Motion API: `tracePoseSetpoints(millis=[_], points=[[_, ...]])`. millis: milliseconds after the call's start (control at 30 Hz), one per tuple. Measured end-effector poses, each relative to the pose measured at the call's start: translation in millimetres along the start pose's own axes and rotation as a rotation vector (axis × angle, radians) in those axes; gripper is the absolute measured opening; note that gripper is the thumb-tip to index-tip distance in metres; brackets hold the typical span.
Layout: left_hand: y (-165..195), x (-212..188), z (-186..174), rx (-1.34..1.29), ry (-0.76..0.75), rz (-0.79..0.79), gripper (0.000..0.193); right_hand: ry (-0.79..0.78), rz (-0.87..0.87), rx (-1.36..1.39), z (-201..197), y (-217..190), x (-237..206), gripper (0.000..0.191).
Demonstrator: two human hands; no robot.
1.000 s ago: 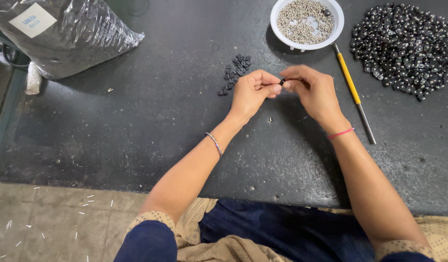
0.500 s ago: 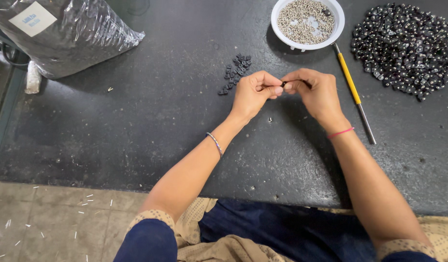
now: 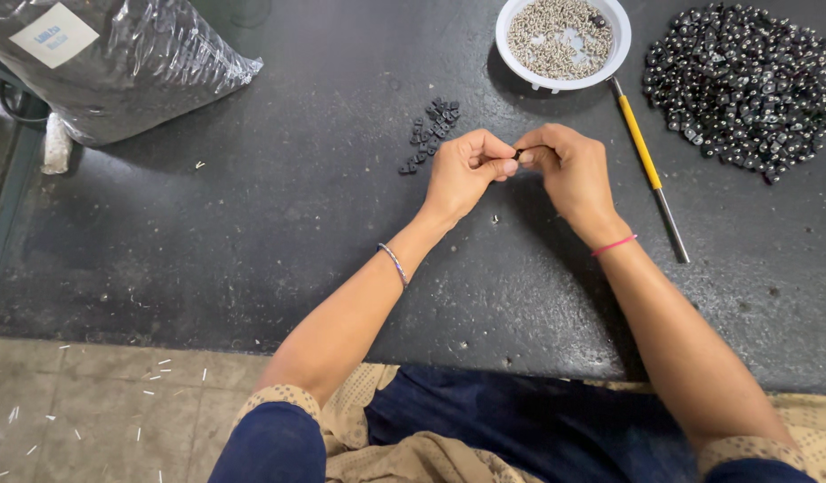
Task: The person assembles small black plastic components with metal pins on a workbench. They pick up a black piece, insert a metal pin, and use a yellow-handled tool to press the pin into place. The process is repeated for multiple units, with finished items placed in a pile.
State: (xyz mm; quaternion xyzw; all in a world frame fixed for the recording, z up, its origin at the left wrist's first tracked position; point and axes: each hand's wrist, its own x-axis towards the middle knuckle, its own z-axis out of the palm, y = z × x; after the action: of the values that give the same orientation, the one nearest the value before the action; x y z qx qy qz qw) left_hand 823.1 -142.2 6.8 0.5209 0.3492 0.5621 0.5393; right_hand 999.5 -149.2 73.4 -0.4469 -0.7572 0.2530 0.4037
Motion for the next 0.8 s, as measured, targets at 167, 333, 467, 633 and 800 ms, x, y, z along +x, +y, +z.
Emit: tracePoseSetpoints(millis=[167,333,467,633,800], points=[[8.3,3.4,-0.6,-0.014,-0.031,-0.082,0.009,-0.116,0.060,0.026,-16.7,0.9,5.2,0.013],[18.9,2.0,-4.2,-0.061,-0.005,-0.066,0.019,0.096,-0.037,-0.245,-60.0,24.0,6.8,0.019],[25.4,2.0,-7.7,-0.112,-0.018,-0.107,0.034,0.125,0.201,-0.626,-95.2,55.7,0.3,0.021],[26.7,3.6,-7.6,-0.172,-0.037,-0.116,0.036,0.223,0.276,-0.623,-99.8,85.0,-1.3,0.017],[31.6,4.8,-14.7,-0.210,-0.003,-0.131,0.033,0.352,0.225,-0.467,-95.6,90.7,0.6,0.020]])
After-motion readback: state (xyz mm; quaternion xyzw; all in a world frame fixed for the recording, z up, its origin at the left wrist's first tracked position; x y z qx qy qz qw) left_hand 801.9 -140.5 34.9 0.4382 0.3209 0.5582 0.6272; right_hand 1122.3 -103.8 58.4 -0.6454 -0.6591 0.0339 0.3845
